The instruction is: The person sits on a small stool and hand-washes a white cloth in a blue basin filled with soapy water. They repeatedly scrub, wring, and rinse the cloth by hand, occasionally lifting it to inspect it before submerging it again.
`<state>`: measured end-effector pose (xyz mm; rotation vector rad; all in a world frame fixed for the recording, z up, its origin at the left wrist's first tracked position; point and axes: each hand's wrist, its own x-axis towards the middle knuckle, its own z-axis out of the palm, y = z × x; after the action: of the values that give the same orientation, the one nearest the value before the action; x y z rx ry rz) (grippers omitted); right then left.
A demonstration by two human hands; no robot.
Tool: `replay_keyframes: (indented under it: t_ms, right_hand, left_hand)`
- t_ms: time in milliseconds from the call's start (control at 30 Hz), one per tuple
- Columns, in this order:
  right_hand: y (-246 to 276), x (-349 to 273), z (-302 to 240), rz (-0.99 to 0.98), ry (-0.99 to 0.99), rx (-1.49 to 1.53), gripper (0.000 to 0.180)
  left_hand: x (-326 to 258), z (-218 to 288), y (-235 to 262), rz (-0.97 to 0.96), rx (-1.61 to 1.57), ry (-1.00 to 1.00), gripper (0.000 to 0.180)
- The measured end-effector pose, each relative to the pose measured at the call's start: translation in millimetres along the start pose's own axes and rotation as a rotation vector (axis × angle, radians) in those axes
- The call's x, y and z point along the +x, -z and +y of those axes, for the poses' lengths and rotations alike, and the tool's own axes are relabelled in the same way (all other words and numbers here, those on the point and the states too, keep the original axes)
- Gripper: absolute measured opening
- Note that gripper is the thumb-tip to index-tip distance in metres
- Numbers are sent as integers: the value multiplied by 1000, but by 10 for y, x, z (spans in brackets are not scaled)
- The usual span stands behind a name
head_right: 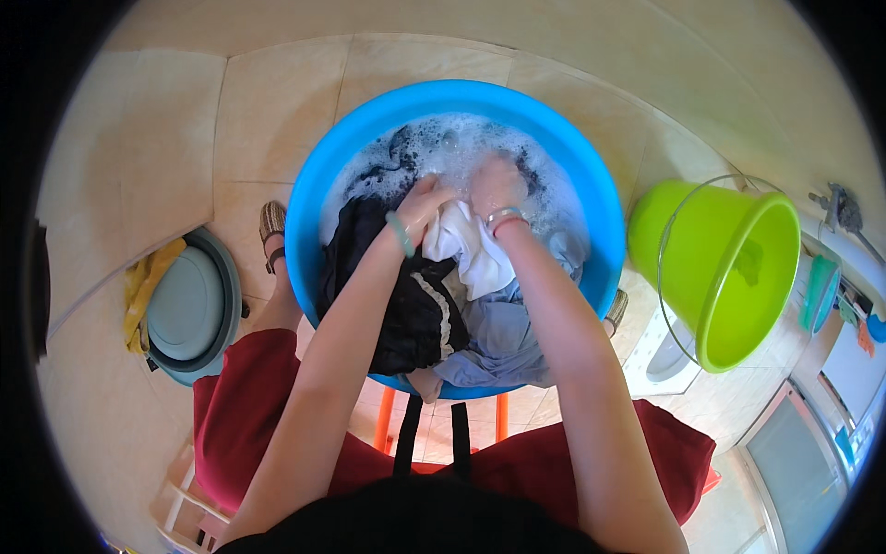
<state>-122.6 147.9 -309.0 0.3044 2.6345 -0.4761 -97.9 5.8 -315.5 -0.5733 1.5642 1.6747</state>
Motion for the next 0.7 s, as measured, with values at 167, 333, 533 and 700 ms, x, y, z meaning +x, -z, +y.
replay_keyframes:
  t_ms: [167,333,533,700]
  right_hand:
    - [530,-1200,-197,226,621,502,13]
    - [1024,-1912,-370,308,788,319,15]
    - [1158,-2298,-622,379,847,291,20]
    - [1197,-2195,-657,618,708,341,29]
  left_hand:
    - [-782,302,-217,-151,-1007,-74,43]
    - [-1249,351,-469,-328,-974,104,40]
    - [-1126,166,-408,-984,-979,61,50]
    - [-1275,251,-564,-1071,-1108,19,48]
